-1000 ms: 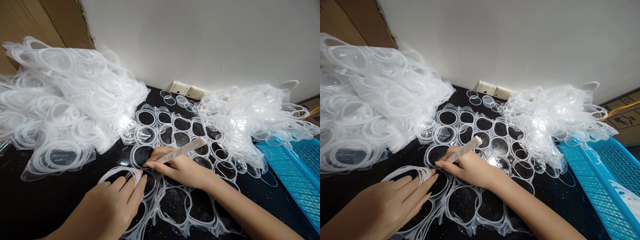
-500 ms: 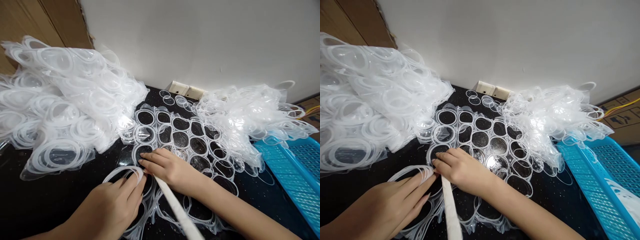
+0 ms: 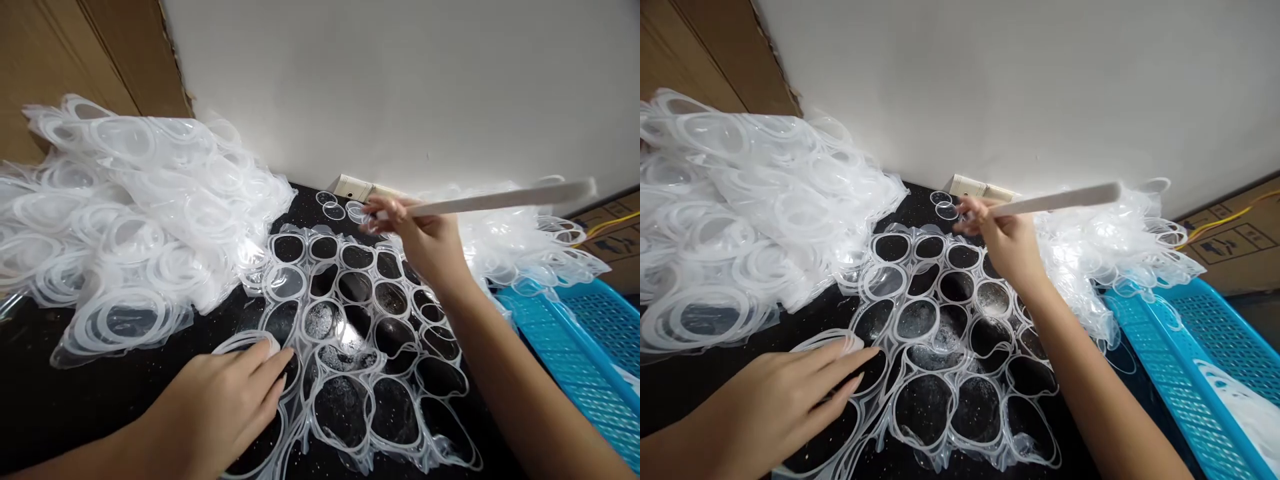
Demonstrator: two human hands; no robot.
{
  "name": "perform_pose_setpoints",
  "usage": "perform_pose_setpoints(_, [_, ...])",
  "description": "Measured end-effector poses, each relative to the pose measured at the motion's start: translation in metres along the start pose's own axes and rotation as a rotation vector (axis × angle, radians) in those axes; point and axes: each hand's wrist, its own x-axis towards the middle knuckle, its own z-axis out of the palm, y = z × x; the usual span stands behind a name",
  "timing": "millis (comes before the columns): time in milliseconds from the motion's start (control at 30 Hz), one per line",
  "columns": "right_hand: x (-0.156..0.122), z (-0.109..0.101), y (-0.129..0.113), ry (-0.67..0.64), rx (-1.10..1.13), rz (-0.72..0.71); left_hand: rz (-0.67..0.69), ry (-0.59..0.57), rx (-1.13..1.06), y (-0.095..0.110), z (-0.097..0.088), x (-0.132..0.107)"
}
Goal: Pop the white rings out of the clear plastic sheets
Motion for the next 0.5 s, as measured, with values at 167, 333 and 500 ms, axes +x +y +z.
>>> perform_pose_setpoints(167, [-0.032, 0.011, -0.049, -0.594, 0.467, 0.229, -0.440, 0.054, -0.774, -0.008, -0.010, 0.011])
perform_pose_setpoints(333, [-0.039, 0.025, -0.061, -0.695, 0.600, 0.290, -0.558, -0.095, -1.400, -0.010, -0.012, 0.020])
perform_pose_setpoints(500, [-0.040, 0.024, -0.055, -0.643, 0.523, 0.337, -0.732, -0.173, -1.381, -0.009, -0.013, 0.029])
